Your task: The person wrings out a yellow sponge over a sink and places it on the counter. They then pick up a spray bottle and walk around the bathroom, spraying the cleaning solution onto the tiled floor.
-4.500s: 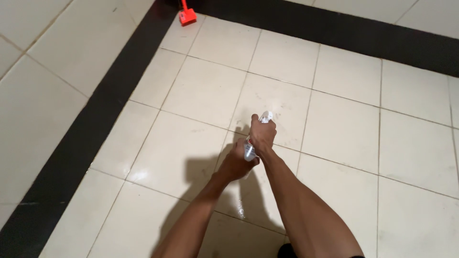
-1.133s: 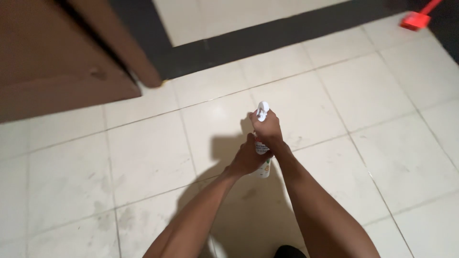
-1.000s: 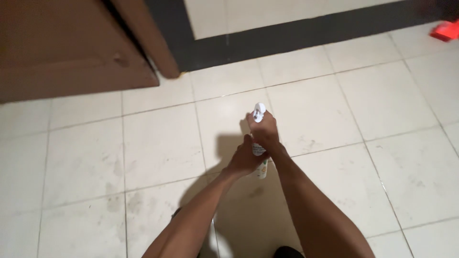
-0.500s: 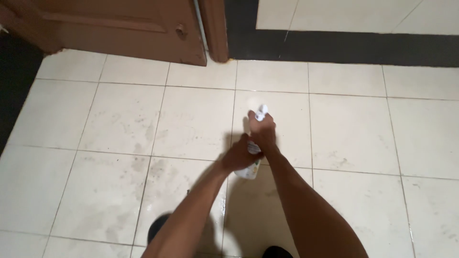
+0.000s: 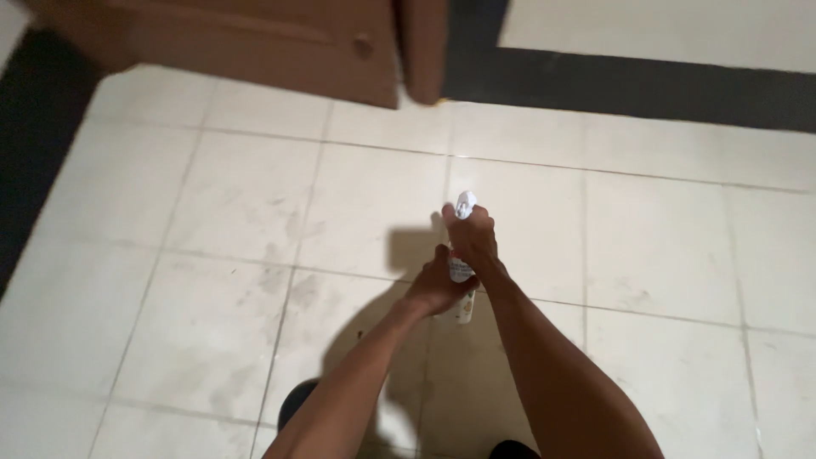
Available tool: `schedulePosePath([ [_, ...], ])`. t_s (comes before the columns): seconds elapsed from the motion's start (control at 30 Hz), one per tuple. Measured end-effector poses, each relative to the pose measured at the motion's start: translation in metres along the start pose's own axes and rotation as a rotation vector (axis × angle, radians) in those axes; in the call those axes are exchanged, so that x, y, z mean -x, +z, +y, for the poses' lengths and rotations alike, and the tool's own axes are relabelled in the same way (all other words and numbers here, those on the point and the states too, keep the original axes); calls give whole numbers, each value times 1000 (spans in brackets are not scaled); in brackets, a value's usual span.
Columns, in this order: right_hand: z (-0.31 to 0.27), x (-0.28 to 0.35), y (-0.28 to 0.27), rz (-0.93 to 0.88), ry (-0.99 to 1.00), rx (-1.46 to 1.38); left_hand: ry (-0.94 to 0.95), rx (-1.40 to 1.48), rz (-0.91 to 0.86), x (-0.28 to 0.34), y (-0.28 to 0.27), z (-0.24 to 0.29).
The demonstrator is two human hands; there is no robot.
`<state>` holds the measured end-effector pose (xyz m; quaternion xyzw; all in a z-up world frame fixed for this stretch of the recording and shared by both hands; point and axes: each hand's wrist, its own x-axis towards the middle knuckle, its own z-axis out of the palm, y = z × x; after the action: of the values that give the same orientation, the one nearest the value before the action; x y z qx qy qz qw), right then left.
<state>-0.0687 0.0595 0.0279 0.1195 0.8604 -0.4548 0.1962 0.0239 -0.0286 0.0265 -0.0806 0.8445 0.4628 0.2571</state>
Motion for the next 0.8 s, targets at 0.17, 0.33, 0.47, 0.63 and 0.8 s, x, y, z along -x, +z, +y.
schedulePosePath([
  [0.17, -22, 12, 71, -101, -217, -106, -29, 111, 173, 39, -38, -40],
  [0.33, -49, 63, 149, -201, -508, -180, -53, 218, 370, 89, -61, -93],
  [0.47, -82, 127, 195, -277, -526, -171, 0, 167, 709, 122, -66, -156],
  [0.63, -122, 181, 223, -517, -596, -211, -123, 244, 806, 175, -96, -166],
  [0.8, -149, 211, 236, -530, -813, -182, 228, 245, 1161, 166, -92, -192],
])
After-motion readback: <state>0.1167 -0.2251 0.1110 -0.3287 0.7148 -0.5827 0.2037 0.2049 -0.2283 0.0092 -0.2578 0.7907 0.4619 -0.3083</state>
